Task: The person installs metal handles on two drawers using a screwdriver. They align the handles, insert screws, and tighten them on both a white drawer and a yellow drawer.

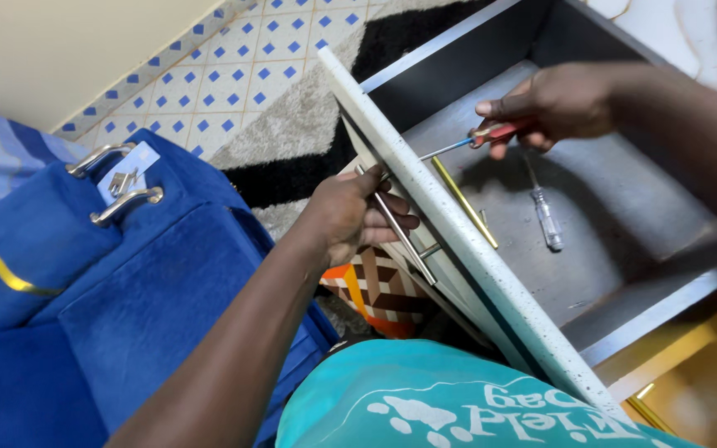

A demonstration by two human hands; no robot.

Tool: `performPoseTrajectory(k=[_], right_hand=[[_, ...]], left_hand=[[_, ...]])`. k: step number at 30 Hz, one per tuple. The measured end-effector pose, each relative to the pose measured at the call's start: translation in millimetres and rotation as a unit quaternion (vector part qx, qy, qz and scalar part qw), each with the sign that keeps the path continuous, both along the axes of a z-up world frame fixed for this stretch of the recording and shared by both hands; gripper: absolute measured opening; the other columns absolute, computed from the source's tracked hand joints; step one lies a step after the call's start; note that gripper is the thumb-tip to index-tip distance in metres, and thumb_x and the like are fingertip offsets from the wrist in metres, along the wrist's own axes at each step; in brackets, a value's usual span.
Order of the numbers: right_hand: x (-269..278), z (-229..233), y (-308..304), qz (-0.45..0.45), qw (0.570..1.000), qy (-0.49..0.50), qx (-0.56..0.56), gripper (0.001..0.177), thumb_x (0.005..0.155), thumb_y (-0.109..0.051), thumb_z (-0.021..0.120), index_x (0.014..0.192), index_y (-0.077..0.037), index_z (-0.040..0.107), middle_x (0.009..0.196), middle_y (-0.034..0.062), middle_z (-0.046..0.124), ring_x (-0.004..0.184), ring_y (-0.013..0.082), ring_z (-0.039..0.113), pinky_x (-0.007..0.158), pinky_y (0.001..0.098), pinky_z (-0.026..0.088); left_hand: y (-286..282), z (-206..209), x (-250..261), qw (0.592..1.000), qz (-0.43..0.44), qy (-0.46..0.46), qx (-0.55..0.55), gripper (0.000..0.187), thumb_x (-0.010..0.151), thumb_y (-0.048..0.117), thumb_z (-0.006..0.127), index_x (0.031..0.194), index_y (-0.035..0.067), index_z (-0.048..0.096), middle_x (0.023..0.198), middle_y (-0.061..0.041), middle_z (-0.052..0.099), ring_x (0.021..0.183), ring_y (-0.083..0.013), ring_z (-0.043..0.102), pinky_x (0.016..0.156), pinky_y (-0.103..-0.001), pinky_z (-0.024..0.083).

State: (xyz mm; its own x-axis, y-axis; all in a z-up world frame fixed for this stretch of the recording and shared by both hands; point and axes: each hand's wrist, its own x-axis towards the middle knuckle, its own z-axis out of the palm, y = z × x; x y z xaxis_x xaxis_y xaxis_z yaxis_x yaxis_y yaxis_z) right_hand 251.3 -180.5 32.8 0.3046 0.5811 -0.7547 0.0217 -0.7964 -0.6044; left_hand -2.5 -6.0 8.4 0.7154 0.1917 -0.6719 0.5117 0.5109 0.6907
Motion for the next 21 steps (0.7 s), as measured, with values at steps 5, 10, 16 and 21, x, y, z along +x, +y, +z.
performPoseTrajectory(k=[5,10,16,21], right_hand=[[40,-23,11,0.161,0.987,0.005,-0.029,0.043,0.104,-0.038,0.056,0.122,-0.005,0.077,0.071,0.0077,0.053,0.058,0.0121,0.048,0.050,0.0283,0.038],[71,-65,21,0.152,0.975,0.162,0.030,0.039,0.105,-0.023,0.058,0.130,0.006,0.060,0.079,0.0126,0.065,0.052,0.0118,0.046,0.041,0.0297,0.036],[73,-88,27,0.190,0.977,0.093,0.027,0.038,0.102,-0.018,0.060,0.138,-0.006,0.064,0.074,0.0175,0.067,0.044,0.0155,0.051,0.036,0.0332,0.039],[34,-56,37,0.291,0.935,-0.197,-0.050,0.033,0.103,-0.023,0.064,0.135,-0.020,0.068,0.075,0.0133,0.067,0.042,0.0240,0.056,0.041,0.0394,0.045]], left_hand=[[15,1,0,0.985,-0.131,-0.101,0.045,0.042,0.110,0.035,0.044,0.122,-0.002,0.059,0.098,-0.021,0.074,0.075,-0.0259,0.070,0.067,-0.036,0.062],[31,-4,-1,0.978,-0.172,-0.115,0.030,0.035,0.107,0.034,0.043,0.121,0.005,0.055,0.098,-0.021,0.074,0.087,-0.0276,0.076,0.072,-0.039,0.064],[42,-12,2,0.965,-0.226,-0.104,0.082,0.031,0.106,0.035,0.044,0.112,0.009,0.060,0.103,-0.014,0.075,0.100,-0.0223,0.075,0.076,-0.041,0.066],[41,-16,5,0.943,-0.264,-0.135,0.151,0.033,0.108,0.034,0.042,0.108,0.007,0.061,0.103,-0.008,0.074,0.105,-0.0181,0.074,0.081,-0.039,0.066]])
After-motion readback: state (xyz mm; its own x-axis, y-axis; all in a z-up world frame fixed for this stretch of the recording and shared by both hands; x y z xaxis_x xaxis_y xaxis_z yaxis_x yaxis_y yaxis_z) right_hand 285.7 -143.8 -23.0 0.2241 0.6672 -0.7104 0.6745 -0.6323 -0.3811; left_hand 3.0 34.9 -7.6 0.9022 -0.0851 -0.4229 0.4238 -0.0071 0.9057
